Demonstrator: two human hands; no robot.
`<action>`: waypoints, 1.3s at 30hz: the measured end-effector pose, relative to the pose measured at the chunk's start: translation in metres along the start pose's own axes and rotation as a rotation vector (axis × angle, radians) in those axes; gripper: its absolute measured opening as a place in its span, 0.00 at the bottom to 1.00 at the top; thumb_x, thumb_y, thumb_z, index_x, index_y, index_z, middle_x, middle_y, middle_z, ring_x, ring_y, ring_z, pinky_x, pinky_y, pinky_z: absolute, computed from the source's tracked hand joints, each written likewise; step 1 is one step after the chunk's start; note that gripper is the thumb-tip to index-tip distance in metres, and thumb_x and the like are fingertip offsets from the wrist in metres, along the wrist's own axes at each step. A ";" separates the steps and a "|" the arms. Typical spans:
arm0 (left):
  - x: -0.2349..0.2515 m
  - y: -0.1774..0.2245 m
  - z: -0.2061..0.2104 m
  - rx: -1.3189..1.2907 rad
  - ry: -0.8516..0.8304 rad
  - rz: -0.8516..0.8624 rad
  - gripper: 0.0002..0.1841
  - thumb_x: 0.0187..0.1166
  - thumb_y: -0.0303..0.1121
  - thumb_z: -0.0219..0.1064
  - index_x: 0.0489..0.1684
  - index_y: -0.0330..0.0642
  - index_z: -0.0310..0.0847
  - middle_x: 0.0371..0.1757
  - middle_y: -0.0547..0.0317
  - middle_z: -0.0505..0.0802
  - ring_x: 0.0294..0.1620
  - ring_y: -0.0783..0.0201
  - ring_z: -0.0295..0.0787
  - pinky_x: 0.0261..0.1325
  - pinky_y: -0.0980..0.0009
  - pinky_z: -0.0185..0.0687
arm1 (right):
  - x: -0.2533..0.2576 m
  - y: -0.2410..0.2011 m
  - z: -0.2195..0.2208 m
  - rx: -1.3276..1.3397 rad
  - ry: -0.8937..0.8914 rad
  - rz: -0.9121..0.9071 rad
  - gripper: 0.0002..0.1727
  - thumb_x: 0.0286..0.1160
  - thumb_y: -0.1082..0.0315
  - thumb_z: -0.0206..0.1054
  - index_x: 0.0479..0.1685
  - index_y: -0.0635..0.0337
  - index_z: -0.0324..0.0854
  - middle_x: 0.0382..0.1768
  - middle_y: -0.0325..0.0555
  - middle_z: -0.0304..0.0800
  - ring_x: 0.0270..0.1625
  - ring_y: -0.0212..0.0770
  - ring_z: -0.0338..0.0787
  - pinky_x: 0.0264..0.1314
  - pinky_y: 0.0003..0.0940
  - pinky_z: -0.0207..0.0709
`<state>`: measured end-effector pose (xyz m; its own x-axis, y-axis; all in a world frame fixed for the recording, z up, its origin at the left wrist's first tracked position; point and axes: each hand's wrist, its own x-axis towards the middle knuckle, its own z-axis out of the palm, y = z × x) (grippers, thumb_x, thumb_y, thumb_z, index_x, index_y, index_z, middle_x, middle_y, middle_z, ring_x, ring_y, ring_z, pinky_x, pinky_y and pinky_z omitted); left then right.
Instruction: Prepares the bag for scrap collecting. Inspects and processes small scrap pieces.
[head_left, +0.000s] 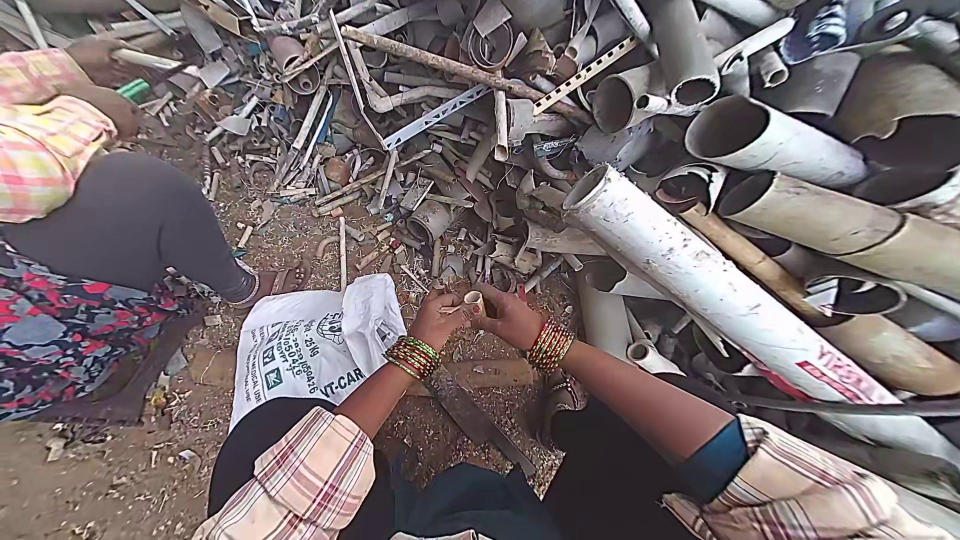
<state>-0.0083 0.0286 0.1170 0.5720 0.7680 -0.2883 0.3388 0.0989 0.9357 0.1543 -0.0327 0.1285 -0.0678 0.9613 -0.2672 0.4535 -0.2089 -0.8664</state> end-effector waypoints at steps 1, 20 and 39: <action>0.001 0.000 -0.001 0.076 -0.016 0.027 0.16 0.79 0.34 0.72 0.47 0.24 0.85 0.63 0.36 0.81 0.60 0.57 0.79 0.66 0.65 0.75 | -0.002 -0.002 0.000 -0.024 -0.002 0.000 0.27 0.76 0.70 0.73 0.70 0.75 0.72 0.54 0.61 0.86 0.48 0.38 0.87 0.57 0.33 0.79; -0.033 0.023 0.010 -0.183 -0.033 0.033 0.10 0.85 0.26 0.62 0.47 0.24 0.83 0.48 0.49 0.86 0.39 0.70 0.89 0.41 0.71 0.91 | -0.029 -0.019 -0.018 0.378 0.044 0.107 0.12 0.72 0.81 0.70 0.52 0.67 0.82 0.40 0.37 0.90 0.40 0.23 0.89 0.50 0.20 0.84; -0.020 0.021 0.002 0.051 -0.161 -0.207 0.22 0.90 0.39 0.61 0.73 0.31 0.75 0.68 0.38 0.83 0.57 0.52 0.87 0.56 0.57 0.86 | -0.020 0.007 -0.037 0.305 -0.012 0.043 0.09 0.78 0.79 0.65 0.54 0.68 0.81 0.41 0.37 0.88 0.39 0.22 0.87 0.50 0.20 0.82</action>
<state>-0.0114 0.0145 0.1420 0.5964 0.6238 -0.5052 0.4961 0.2084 0.8429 0.1918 -0.0470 0.1440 -0.0653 0.9487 -0.3092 0.1684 -0.2950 -0.9406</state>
